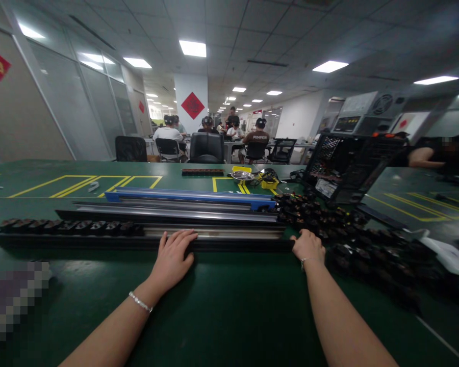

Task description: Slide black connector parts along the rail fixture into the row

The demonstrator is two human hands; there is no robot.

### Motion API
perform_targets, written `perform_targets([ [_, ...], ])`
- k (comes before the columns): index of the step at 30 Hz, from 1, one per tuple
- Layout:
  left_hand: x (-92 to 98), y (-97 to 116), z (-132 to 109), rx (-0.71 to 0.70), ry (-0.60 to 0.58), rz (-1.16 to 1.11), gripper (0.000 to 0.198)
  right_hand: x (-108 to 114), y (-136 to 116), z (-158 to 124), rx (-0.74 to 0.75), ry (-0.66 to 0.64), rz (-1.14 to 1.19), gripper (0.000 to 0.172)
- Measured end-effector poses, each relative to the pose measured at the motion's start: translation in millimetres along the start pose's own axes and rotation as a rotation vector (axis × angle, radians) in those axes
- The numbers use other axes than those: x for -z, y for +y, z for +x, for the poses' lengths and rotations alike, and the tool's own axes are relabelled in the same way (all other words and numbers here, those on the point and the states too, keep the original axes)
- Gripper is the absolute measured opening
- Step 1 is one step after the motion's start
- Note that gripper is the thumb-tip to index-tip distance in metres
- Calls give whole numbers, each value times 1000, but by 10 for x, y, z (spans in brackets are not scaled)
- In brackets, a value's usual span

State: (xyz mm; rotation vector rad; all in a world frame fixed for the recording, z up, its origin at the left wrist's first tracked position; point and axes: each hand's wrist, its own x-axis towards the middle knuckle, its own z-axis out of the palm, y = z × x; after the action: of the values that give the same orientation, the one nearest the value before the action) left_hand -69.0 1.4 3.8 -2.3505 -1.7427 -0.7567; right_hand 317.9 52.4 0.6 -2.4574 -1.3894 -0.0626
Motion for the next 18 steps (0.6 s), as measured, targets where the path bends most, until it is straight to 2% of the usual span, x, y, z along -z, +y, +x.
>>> perform_targets([
  [6,23,-31,4,-2,72,-30,45,-7,2,-5,20,-9,-13,46],
  [9,69,-60,9,72,147,-4,41,-5,9,-4,12,3,0,47],
  [14,186,-164,23,379,308,91,40,28,68,27,-46,17,127,44],
  [18,242,-312,52,683,407,68,48,105,89,8,6,144,259,42],
])
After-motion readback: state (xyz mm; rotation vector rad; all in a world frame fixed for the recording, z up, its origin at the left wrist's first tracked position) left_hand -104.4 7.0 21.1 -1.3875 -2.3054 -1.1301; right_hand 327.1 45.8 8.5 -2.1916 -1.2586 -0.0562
